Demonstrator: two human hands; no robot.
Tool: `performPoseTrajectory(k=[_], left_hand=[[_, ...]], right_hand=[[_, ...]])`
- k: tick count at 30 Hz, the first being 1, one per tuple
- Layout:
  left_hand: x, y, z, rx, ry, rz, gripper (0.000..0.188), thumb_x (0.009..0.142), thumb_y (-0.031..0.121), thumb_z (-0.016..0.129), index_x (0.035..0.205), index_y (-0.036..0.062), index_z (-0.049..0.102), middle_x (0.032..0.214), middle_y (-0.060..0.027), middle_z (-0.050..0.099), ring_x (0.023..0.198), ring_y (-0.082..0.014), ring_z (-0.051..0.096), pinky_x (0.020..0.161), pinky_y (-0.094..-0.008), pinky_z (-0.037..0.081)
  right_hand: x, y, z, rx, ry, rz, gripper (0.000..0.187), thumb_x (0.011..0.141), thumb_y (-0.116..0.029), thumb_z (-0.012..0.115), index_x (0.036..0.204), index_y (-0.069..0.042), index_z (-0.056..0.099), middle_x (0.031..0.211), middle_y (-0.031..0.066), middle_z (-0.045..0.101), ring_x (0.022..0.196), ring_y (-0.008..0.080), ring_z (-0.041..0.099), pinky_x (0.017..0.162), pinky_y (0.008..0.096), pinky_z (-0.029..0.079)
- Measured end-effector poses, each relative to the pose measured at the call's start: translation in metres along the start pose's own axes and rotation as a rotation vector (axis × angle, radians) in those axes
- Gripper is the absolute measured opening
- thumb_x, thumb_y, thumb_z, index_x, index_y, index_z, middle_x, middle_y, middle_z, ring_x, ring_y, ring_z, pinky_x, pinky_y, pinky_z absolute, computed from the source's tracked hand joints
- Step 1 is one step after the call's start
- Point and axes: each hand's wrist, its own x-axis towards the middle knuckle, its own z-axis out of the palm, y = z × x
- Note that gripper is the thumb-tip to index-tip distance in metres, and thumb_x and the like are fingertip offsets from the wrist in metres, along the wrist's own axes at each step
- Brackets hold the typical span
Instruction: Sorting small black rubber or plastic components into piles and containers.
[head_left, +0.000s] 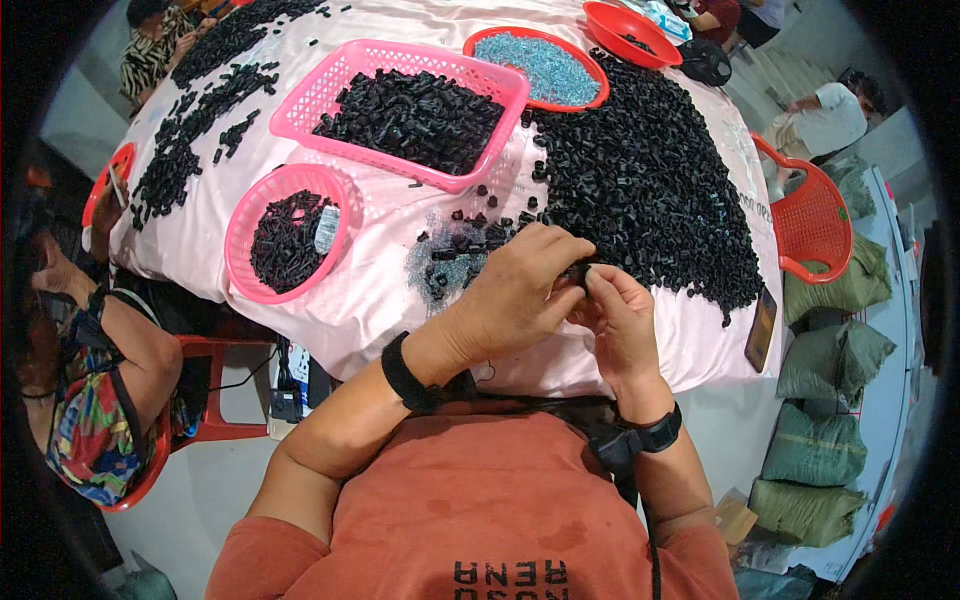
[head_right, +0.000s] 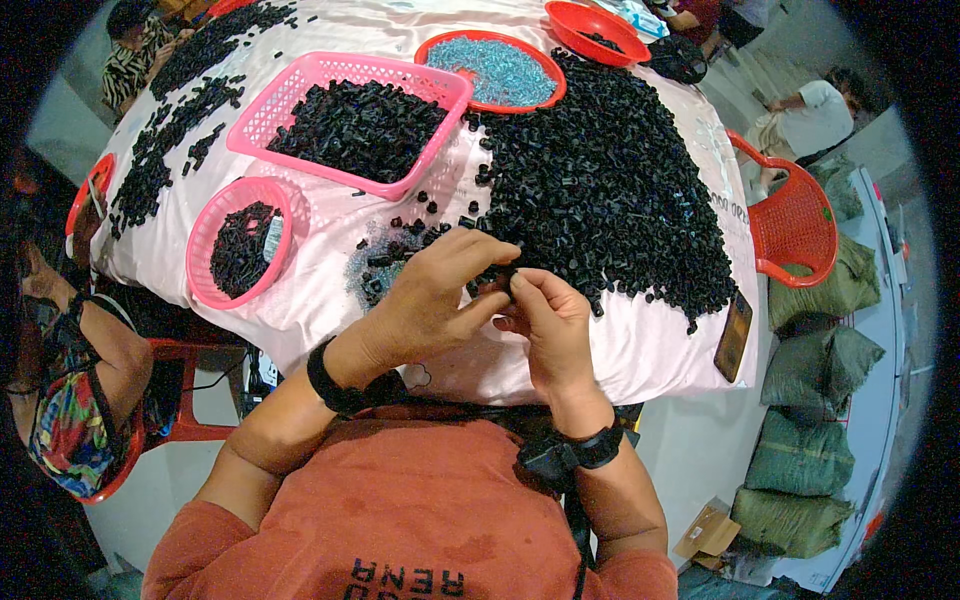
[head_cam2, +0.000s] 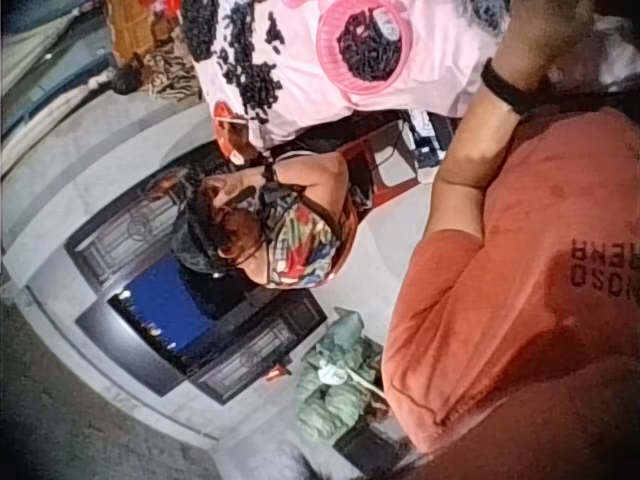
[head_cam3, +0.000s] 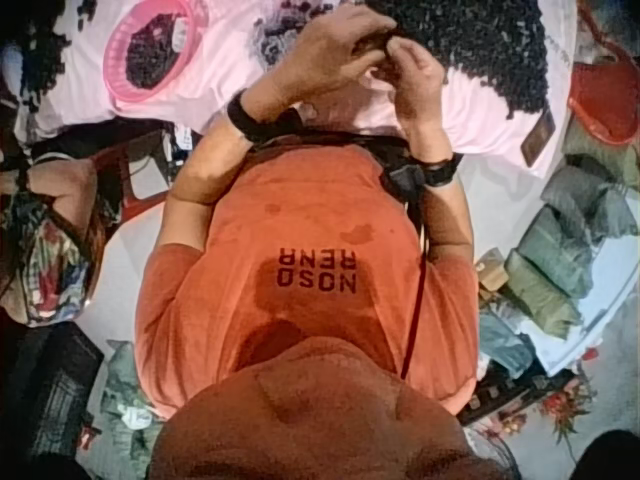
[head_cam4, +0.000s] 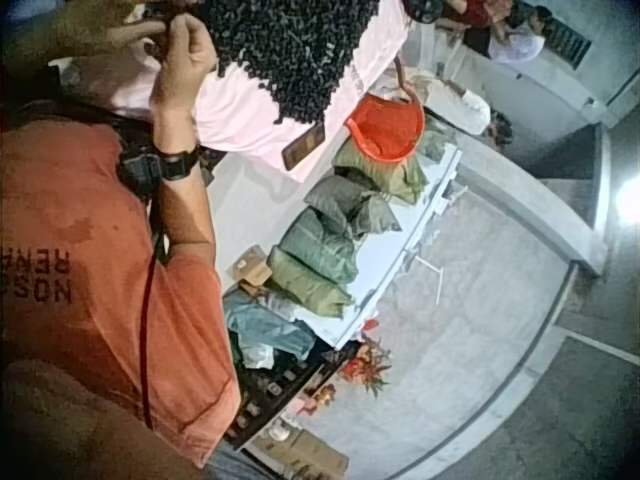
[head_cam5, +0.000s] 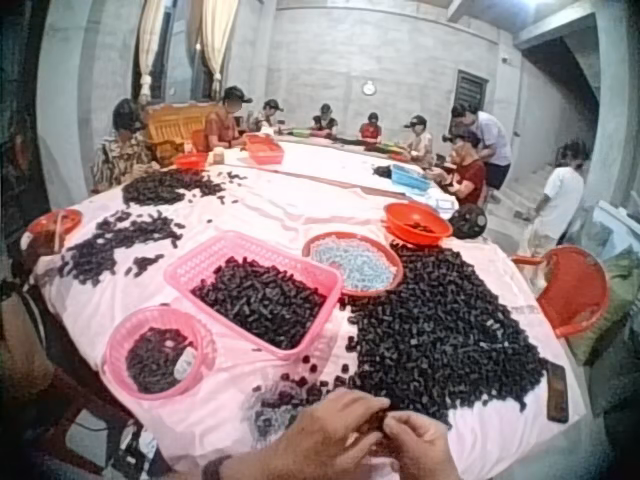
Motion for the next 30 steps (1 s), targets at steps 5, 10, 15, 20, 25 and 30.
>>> performPoseTrajectory(k=[5, 10, 15, 20, 25, 30], left_hand=[[-0.002, 0.001, 0.006, 0.051, -0.089, -0.008, 0.047, 0.070, 0.005, 0.076, 0.114, -0.0004, 0.059, 0.103, -0.0169, 0.061, 0.098, -0.0362, 0.059, 0.086, -0.0410, 0.050], [-0.006, -0.004, 0.012, 0.146, -0.071, 0.001, 0.046, 0.066, 0.005, 0.076, 0.109, -0.0003, 0.060, 0.098, -0.0160, 0.062, 0.093, -0.0350, 0.060, 0.081, -0.0422, 0.050], [-0.005, -0.007, 0.008, 0.167, -0.052, 0.014, 0.043, 0.068, 0.005, 0.075, 0.108, -0.0006, 0.060, 0.096, -0.0159, 0.061, 0.091, -0.0349, 0.060, 0.082, -0.0426, 0.050], [-0.006, -0.006, 0.007, 0.163, -0.069, 0.004, 0.042, 0.069, 0.006, 0.074, 0.109, -0.0010, 0.059, 0.094, -0.0160, 0.061, 0.090, -0.0353, 0.060, 0.081, -0.0424, 0.050], [-0.005, -0.003, 0.004, 0.133, -0.073, -0.016, 0.041, 0.070, 0.005, 0.073, 0.109, -0.0003, 0.059, 0.094, -0.0162, 0.061, 0.089, -0.0350, 0.060, 0.078, -0.0417, 0.051], [-0.007, -0.006, 0.007, 0.089, -0.058, 0.005, 0.039, 0.071, 0.004, 0.072, 0.108, 0.0001, 0.061, 0.092, -0.0153, 0.062, 0.088, -0.0344, 0.061, 0.077, -0.0414, 0.053]], right_hand=[[0.003, 0.000, 0.003, 0.019, -0.037, -0.039, 0.017, 0.098, -0.013, 0.058, 0.105, 0.000, 0.066, 0.092, 0.0074, 0.070, 0.078, 0.0140, 0.068, 0.069, 0.0258, 0.057], [0.003, 0.006, 0.003, 0.019, -0.019, -0.031, 0.017, 0.099, -0.012, 0.057, 0.105, 0.001, 0.066, 0.091, 0.0077, 0.070, 0.075, 0.0135, 0.068, 0.070, 0.0259, 0.057], [0.000, 0.005, 0.003, 0.042, -0.040, 0.051, 0.019, 0.100, -0.016, 0.057, 0.105, 0.000, 0.066, 0.088, 0.0058, 0.069, 0.074, 0.0138, 0.068, 0.071, 0.0285, 0.058], [0.000, 0.007, 0.002, 0.041, -0.079, 0.028, 0.020, 0.099, -0.017, 0.058, 0.105, 0.000, 0.067, 0.088, 0.0062, 0.070, 0.075, 0.0149, 0.069, 0.072, 0.0293, 0.058], [0.000, 0.006, 0.001, 0.038, -0.081, 0.024, 0.019, 0.098, -0.017, 0.060, 0.103, 0.000, 0.068, 0.086, 0.0066, 0.070, 0.075, 0.0152, 0.069, 0.070, 0.0283, 0.058], [0.001, 0.007, -0.001, -0.016, -0.055, -0.020, 0.018, 0.096, -0.016, 0.062, 0.100, 0.000, 0.069, 0.084, 0.0075, 0.070, 0.072, 0.0147, 0.069, 0.067, 0.0274, 0.058]])
